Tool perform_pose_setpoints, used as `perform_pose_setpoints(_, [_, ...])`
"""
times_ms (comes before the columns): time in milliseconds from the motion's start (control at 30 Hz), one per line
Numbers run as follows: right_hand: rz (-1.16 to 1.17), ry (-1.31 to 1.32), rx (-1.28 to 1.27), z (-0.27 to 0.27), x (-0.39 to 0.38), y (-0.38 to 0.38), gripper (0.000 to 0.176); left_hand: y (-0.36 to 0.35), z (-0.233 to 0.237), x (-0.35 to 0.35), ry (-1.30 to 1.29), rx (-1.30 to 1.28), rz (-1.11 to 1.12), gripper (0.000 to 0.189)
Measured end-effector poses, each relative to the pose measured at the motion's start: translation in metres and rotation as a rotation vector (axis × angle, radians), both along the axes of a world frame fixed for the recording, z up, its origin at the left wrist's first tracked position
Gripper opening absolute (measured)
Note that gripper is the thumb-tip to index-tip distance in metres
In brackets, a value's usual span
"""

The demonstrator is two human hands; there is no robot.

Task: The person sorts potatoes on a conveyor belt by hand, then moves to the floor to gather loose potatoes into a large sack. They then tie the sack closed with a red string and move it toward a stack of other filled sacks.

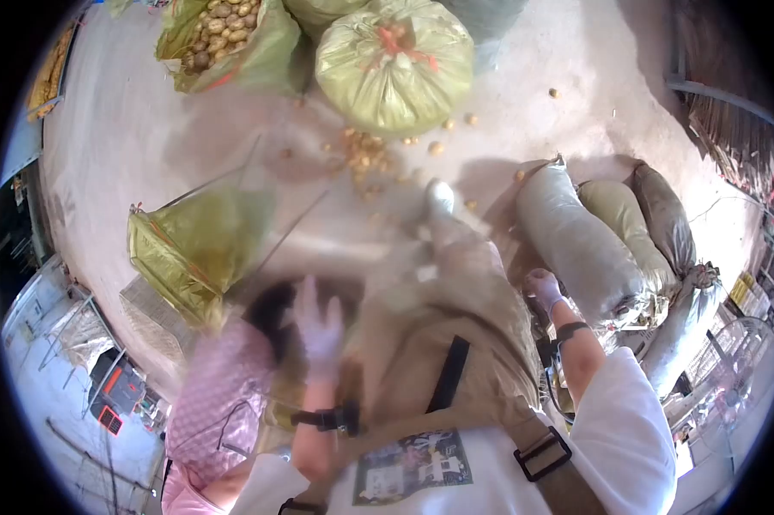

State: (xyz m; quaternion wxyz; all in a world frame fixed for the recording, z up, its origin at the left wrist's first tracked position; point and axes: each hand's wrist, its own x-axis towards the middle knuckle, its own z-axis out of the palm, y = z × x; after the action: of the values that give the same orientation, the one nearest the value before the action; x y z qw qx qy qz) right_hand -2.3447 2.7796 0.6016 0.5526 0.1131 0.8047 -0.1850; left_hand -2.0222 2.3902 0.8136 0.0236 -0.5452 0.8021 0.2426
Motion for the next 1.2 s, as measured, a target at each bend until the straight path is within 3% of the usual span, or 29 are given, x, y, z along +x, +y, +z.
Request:
perform_pose_setpoints(133, [-0.056,-0.141,-0.095,-0.019,0.014,0.007,0.021,0.016,-0.021,0.011,-0.050,0.219,0.083,0.058])
perform_pose_setpoints(200, [-0.038,-0.109,-0.020,-0.020,0.021,0.003,0.020,0.027,-0.035,0.016,-0.050,0.330,0.138,0.058])
perform_pose_setpoints(433, [-0.024,0.051,0.013,-0.028,0.011,0.009,0.022,0.062,-0.112,0.041,0.254,0.549,0.449,0.052])
perform_pose_setpoints(533, [0.221,0.045,0.117,-0.069,-0.007,0.040,0.024,0.053,-0.142,0.039,0.302,0.630,0.673,0.049])
perform_pose_setpoints(600, [0.538,0.126,0.150,-0.073,-0.018,0.026,0.029,0.049,-0.183,0.058,0.299,0.707,0.827,0.054])
perform_pose_setpoints(700, [0.992,0.141,0.089,-0.120,-0.057,-0.002,0.037,0.036,-0.230,0.066,0.150,0.916,0.967,0.056])
perform_pose_setpoints(733, [1.076,0.111,0.066,-0.138,-0.063,-0.016,0.039,0.072,-0.318,0.113,-0.015,0.828,0.677,0.050])
perform_pose_setpoints(800, [0.969,-0.036,0.064,-0.164,-0.074,-0.048,0.043,0.134,-0.479,0.196,-0.415,0.506,0.127,0.040])
perform_pose_setpoints(867, [0.832,-0.203,0.072,-0.187,-0.079,-0.065,0.048,0.105,-0.463,0.127,-0.123,0.832,0.726,0.045])
perform_pose_setpoints(900, [0.794,-0.234,0.074,-0.199,-0.078,-0.070,0.051,0.100,-0.472,0.107,-0.066,0.906,0.828,0.047])
perform_pose_setpoints(1067, [0.583,-0.162,0.086,-0.268,-0.046,-0.038,0.058,0.088,-0.548,0.070,-0.008,1.098,0.823,0.059])
perform_pose_setpoints(1167, [0.328,-0.146,0.230,-0.296,-0.009,0.001,0.062,0.075,-0.577,0.064,-0.026,1.177,0.642,0.058])
perform_pose_setpoints(1200, [0.358,-0.219,0.264,-0.319,0.007,0.025,0.064,0.072,-0.583,0.063,-0.033,1.213,0.550,0.057])
